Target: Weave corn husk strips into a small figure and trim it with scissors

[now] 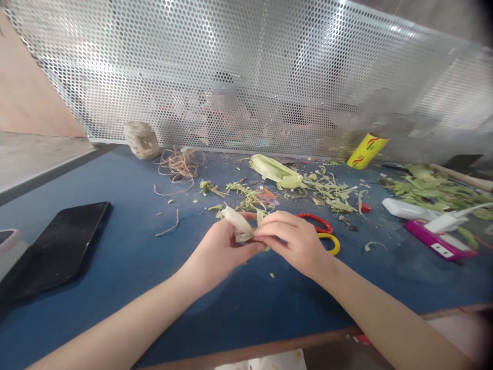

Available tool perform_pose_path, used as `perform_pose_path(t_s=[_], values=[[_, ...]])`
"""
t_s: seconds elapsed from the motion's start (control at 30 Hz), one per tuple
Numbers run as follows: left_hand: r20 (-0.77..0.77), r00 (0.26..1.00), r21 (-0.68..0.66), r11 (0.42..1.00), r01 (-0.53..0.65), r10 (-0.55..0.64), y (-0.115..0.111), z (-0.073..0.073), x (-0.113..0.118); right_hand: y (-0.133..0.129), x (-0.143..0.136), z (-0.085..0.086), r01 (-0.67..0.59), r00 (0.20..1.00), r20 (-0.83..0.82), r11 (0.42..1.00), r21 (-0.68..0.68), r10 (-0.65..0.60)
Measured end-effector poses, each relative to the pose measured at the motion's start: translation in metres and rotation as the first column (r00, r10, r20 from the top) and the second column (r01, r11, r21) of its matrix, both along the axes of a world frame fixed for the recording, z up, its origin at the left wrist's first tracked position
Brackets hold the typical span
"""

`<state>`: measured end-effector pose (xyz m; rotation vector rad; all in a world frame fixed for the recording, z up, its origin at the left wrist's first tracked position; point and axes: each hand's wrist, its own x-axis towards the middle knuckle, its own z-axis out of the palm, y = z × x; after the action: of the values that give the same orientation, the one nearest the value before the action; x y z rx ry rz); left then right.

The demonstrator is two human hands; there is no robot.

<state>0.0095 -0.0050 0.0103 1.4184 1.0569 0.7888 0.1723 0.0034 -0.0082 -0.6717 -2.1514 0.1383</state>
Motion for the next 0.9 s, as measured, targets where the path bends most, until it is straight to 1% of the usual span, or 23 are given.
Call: perform_pose_path(t_s=[0.07,0.13,0.2,0.27,0.3,0.37,0.43,0.5,0.57,0.63,0.7,0.73,0.83,0.9], values=[[0.015,1.0,-0.03,0.999,0.024,-0.023,-0.001,0.002,-0.001,0.001,0.003,0.003,-0.025,0.999,0.049,1.0,0.006,0.025],[-0.016,0.999,-0.025,0.998,0.052,-0.052,-0.001,0.002,-0.003,0.001,0.007,0.007,-0.065,0.993,0.092,0.997,-0.038,0.068],[-0.084,0.993,0.037,0.996,0.085,-0.081,0.0,0.002,-0.005,0.001,0.011,0.011,-0.11,0.988,0.092,0.987,-0.12,0.121],[-0.137,0.986,0.106,0.988,0.113,-0.098,0.001,0.001,-0.007,0.001,0.014,0.013,-0.155,0.984,0.053,0.969,-0.194,0.169],[-0.151,0.983,0.12,0.985,0.122,-0.104,0.001,0.001,-0.007,0.001,0.014,0.014,-0.17,0.983,0.027,0.96,-0.222,0.18],[-0.149,0.983,0.093,0.988,0.126,-0.112,0.001,0.0,-0.006,0.0,0.013,0.014,-0.148,0.989,-0.02,0.95,-0.274,0.148],[-0.112,0.987,0.041,0.992,0.121,-0.116,0.0,0.0,-0.004,0.001,0.009,0.014,-0.07,0.997,-0.048,0.937,-0.342,0.058],[-0.059,0.991,0.01,0.993,0.117,-0.116,-0.001,-0.001,-0.002,0.002,0.003,0.013,-0.01,1.0,-0.019,0.923,-0.385,0.002],[-0.046,0.991,-0.001,0.993,0.122,-0.122,-0.003,-0.001,-0.001,0.003,-0.001,0.012,-0.004,1.0,0.012,0.933,-0.36,0.009],[-0.047,0.991,-0.002,0.992,0.126,-0.126,-0.003,-0.001,0.0,0.005,-0.002,0.012,-0.027,0.999,0.016,0.961,-0.275,0.033],[-0.017,0.991,-0.013,0.992,0.129,-0.129,-0.004,0.0,0.0,0.006,0.0,0.013,-0.076,0.997,0.007,0.975,-0.208,0.079],[0.014,0.991,-0.021,0.991,0.135,-0.135,-0.004,0.001,-0.001,0.006,0.002,0.014,-0.118,0.992,0.011,0.973,-0.196,0.123],[0.084,0.98,-0.05,0.982,0.183,-0.179,-0.003,0.002,-0.001,0.006,0.007,0.016,-0.249,0.966,0.014,0.94,-0.232,0.259],[0.096,0.976,-0.061,0.977,0.203,-0.197,-0.003,0.002,-0.002,0.005,0.009,0.016,-0.256,0.964,0.005,0.932,-0.256,0.266]])
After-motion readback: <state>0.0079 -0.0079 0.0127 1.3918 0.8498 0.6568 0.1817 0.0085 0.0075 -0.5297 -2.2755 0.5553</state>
